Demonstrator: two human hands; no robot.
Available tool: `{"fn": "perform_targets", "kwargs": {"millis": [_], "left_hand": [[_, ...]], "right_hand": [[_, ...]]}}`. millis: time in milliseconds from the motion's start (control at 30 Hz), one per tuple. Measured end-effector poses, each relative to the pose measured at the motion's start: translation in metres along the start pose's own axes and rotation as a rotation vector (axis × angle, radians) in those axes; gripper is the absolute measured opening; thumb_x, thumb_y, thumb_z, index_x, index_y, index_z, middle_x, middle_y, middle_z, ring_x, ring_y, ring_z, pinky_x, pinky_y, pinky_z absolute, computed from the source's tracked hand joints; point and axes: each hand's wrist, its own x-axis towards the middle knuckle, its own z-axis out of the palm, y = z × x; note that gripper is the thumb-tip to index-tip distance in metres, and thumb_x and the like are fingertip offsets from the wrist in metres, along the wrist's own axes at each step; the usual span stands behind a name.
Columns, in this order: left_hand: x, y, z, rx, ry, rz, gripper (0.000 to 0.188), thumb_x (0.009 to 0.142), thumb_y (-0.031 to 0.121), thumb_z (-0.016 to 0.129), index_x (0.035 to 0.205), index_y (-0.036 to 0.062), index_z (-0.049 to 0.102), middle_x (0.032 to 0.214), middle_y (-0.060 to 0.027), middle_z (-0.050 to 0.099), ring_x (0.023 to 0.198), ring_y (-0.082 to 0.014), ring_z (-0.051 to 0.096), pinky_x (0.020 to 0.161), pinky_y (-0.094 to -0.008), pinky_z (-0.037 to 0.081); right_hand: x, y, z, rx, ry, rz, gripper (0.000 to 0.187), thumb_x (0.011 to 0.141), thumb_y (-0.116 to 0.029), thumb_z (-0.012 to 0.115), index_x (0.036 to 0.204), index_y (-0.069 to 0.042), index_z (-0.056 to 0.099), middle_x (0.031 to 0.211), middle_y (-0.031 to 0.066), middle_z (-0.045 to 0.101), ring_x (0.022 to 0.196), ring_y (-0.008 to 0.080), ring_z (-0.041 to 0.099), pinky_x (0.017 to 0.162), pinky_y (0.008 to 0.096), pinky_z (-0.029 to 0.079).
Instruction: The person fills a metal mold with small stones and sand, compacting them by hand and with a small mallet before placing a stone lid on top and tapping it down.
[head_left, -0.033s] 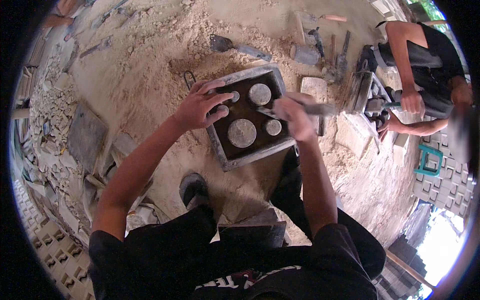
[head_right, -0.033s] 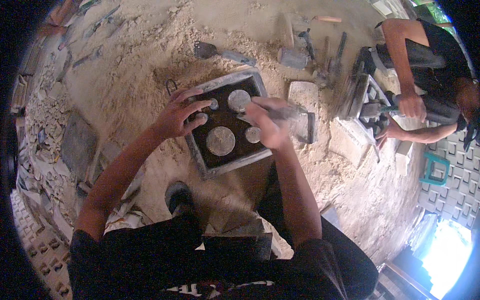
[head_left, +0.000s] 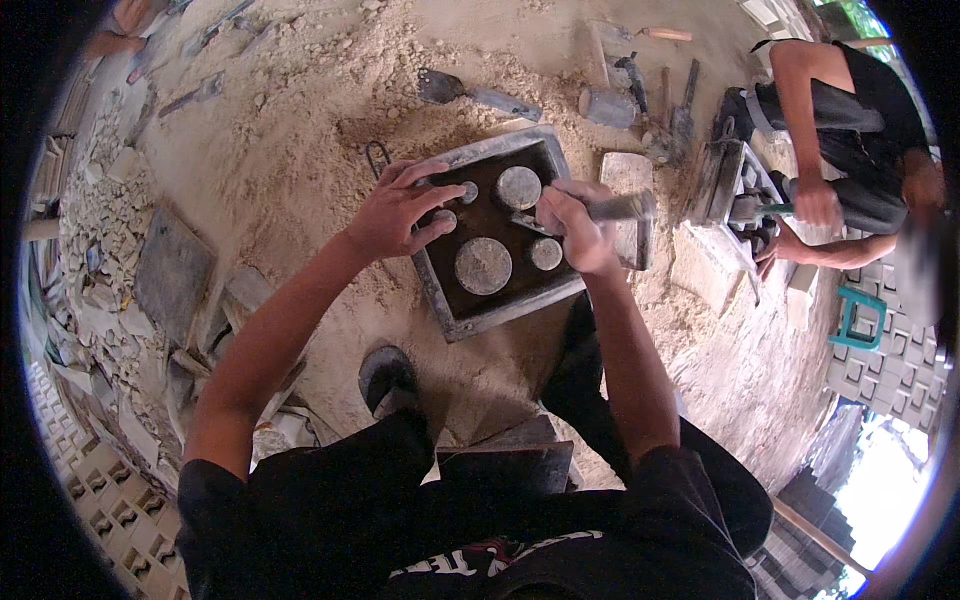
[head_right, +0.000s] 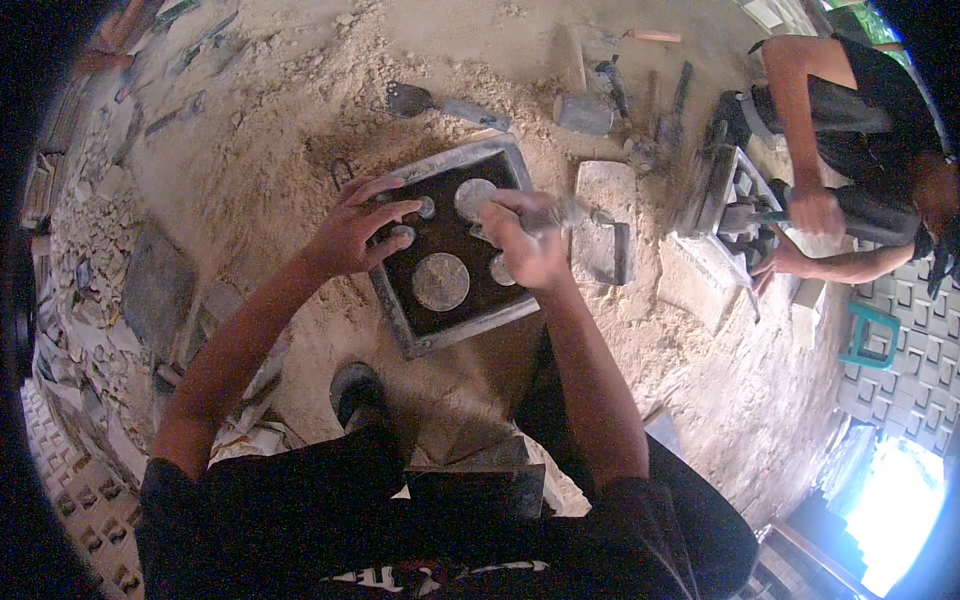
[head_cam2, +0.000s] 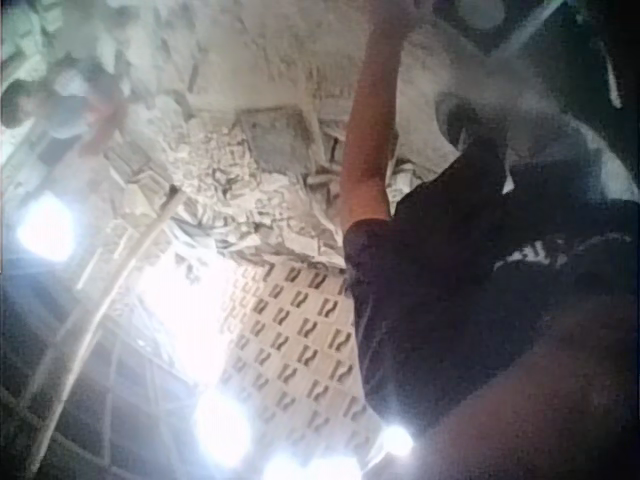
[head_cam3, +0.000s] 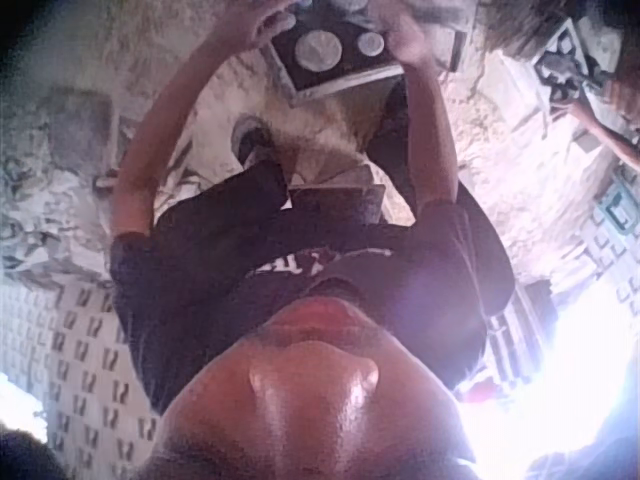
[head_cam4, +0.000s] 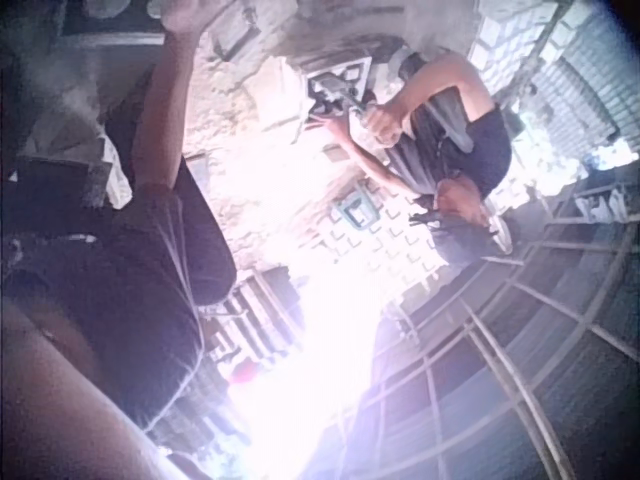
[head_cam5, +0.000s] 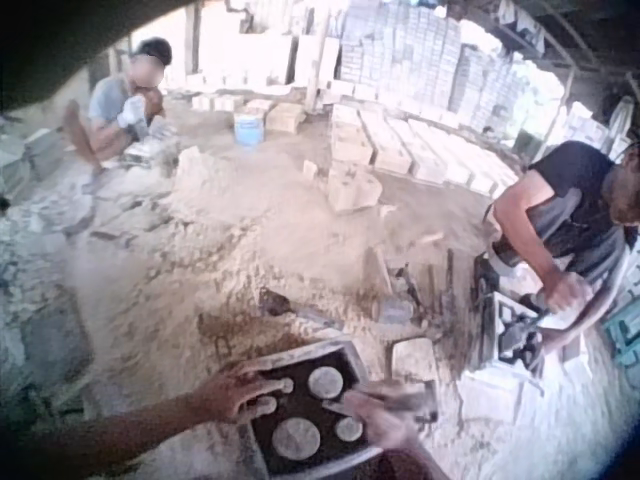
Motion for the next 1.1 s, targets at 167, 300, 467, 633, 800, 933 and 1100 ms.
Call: {"fn": "perform_targets", "kwargs": {"millis": [167, 300, 467, 633, 800, 933, 1100], "left_hand": [[-0.004, -0.004, 0.001, -0.002, -0.019, -0.033, 0.047, 0.081, 0.031, 0.066, 0.125, 0.022, 0.054, 0.132, -0.0117, 0.045, 0.122, -0.0306, 0.043, 0.103, -0.0468, 0.03], [-0.001, -0.003, 0.002, -0.015, -0.021, -0.021, 0.046, 0.081, 0.03, 0.067, 0.125, 0.0221, 0.054, 0.132, -0.0114, 0.045, 0.123, -0.0303, 0.043, 0.103, -0.0471, 0.031], [-0.004, 0.0, 0.005, -0.022, -0.012, -0.036, 0.046, 0.081, 0.03, 0.065, 0.125, 0.0221, 0.054, 0.131, -0.0103, 0.046, 0.123, -0.0289, 0.042, 0.103, -0.0465, 0.03], [-0.002, 0.007, -0.001, 0.033, -0.056, -0.052, 0.044, 0.083, 0.033, 0.062, 0.124, 0.019, 0.054, 0.134, -0.0079, 0.043, 0.126, -0.0266, 0.038, 0.104, -0.0476, 0.025], [0.009, 0.035, 0.016, 0.156, 0.051, -0.116, 0.059, 0.079, 0.041, 0.065, 0.128, 0.0138, 0.047, 0.138, -0.014, 0.037, 0.132, -0.033, 0.031, 0.11, -0.0539, 0.014], [0.015, 0.056, 0.016, 0.11, -0.017, -0.174, 0.075, 0.076, 0.053, 0.062, 0.132, 0.007, 0.042, 0.142, -0.0154, 0.032, 0.135, -0.0349, 0.025, 0.11, -0.0575, 0.008], [0.005, 0.047, 0.015, 0.165, -0.11, -0.171, 0.089, 0.077, 0.06, 0.058, 0.14, 0.004, 0.03, 0.145, -0.0161, 0.029, 0.139, -0.0304, 0.02, 0.11, -0.0575, 0.003]], "right_hand": [[0.004, -0.017, 0.025, 0.203, 0.118, -0.039, 0.019, 0.089, -0.009, 0.055, 0.073, 0.0, 0.058, 0.063, -0.0052, 0.049, 0.058, 0.0042, 0.043, 0.05, 0.0217, 0.034], [0.01, -0.016, 0.038, 0.179, 0.198, 0.111, 0.022, 0.092, -0.012, 0.052, 0.074, -0.001, 0.058, 0.063, -0.0058, 0.048, 0.057, 0.003, 0.04, 0.049, 0.0214, 0.031], [-0.006, -0.001, 0.037, 0.262, 0.199, -0.038, 0.023, 0.094, -0.015, 0.052, 0.076, -0.002, 0.058, 0.062, -0.0074, 0.045, 0.056, 0.0021, 0.038, 0.047, 0.0216, 0.03], [-0.014, -0.03, 0.032, 0.206, 0.291, 0.008, 0.026, 0.094, -0.016, 0.051, 0.073, -0.002, 0.056, 0.06, -0.0047, 0.048, 0.055, 0.0027, 0.04, 0.046, 0.0218, 0.03], [-0.022, -0.018, 0.041, -0.058, 0.291, 0.048, 0.034, 0.095, -0.02, 0.051, 0.065, -0.003, 0.051, 0.055, -0.0044, 0.044, 0.052, 0.0057, 0.039, 0.046, 0.0245, 0.029], [-0.039, -0.015, 0.038, 0.206, 0.416, -0.066, 0.037, 0.095, -0.022, 0.052, 0.063, -0.003, 0.049, 0.057, -0.0021, 0.045, 0.053, 0.0069, 0.039, 0.048, 0.0248, 0.031], [-0.034, -0.008, 0.047, 0.21, 0.447, 0.051, 0.033, 0.095, -0.021, 0.05, 0.068, -0.002, 0.051, 0.059, -0.0029, 0.047, 0.055, 0.0066, 0.043, 0.048, 0.0245, 0.032]]}}
